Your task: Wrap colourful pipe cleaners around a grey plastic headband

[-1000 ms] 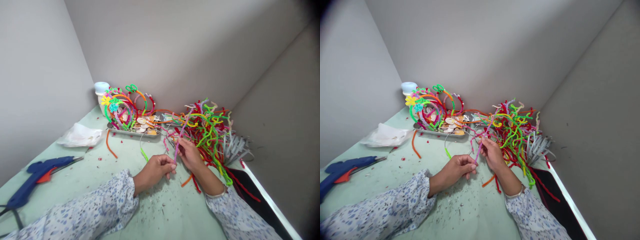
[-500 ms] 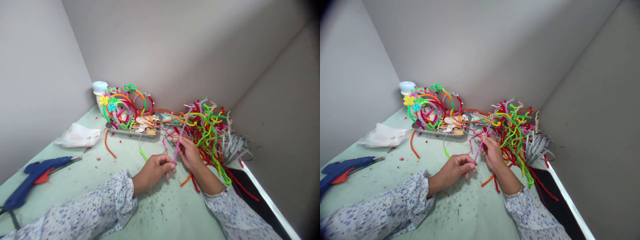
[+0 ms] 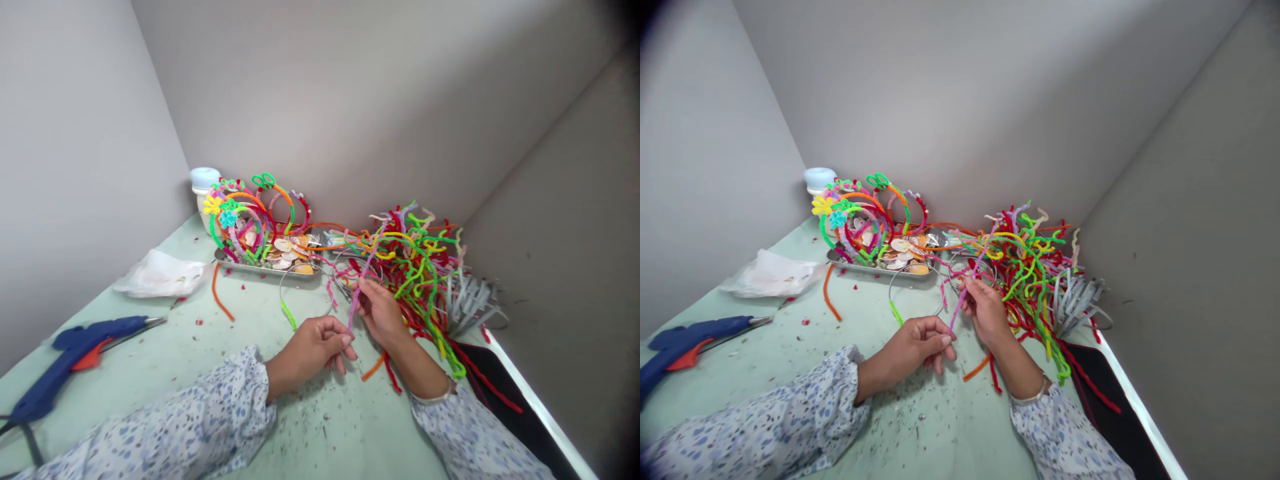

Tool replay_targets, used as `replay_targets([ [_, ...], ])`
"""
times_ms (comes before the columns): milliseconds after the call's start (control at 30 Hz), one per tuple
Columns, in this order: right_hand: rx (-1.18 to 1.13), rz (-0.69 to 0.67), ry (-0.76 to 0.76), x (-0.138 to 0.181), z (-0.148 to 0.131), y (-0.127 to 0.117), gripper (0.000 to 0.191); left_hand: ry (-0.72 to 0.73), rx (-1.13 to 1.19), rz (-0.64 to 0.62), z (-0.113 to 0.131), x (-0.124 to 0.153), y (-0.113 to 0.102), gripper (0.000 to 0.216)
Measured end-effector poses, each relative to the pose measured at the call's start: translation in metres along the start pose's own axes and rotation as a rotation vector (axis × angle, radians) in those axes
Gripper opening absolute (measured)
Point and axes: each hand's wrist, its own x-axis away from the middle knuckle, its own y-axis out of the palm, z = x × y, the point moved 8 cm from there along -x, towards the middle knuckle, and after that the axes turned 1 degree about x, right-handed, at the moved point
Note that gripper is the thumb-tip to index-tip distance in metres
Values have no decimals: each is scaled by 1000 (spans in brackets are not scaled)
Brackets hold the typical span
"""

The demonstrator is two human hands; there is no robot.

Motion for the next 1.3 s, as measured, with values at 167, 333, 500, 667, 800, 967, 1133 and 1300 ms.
replay_targets([
  [167, 72, -62, -1, 4, -1, 8, 31, 22, 21, 5, 6, 2, 0, 36],
  [333, 32, -55, 15, 8, -10, 12, 30, -15, 72, 0, 12, 1, 1, 40],
  [500, -78, -36, 73, 9, -20, 16, 24, -43, 108, -25, 24, 8, 8, 40],
  [667, -98, -50, 87, 7, -24, 22, 22, -128, 166, -35, 20, 19, 18, 37],
  [800, -75, -51, 67, 5, -24, 23, 22, -145, 218, 13, 6, 23, 17, 37],
  [967, -101, -10, 78, 2, -19, 16, 19, -145, 299, 25, 1, 25, 11, 40],
  [1133, -96, -18, 81, 2, -13, 15, 23, -102, 392, 103, 9, 25, -3, 46],
  [1300, -87, -12, 89, 3, -11, 14, 26, -102, 312, 28, 3, 23, 0, 41],
])
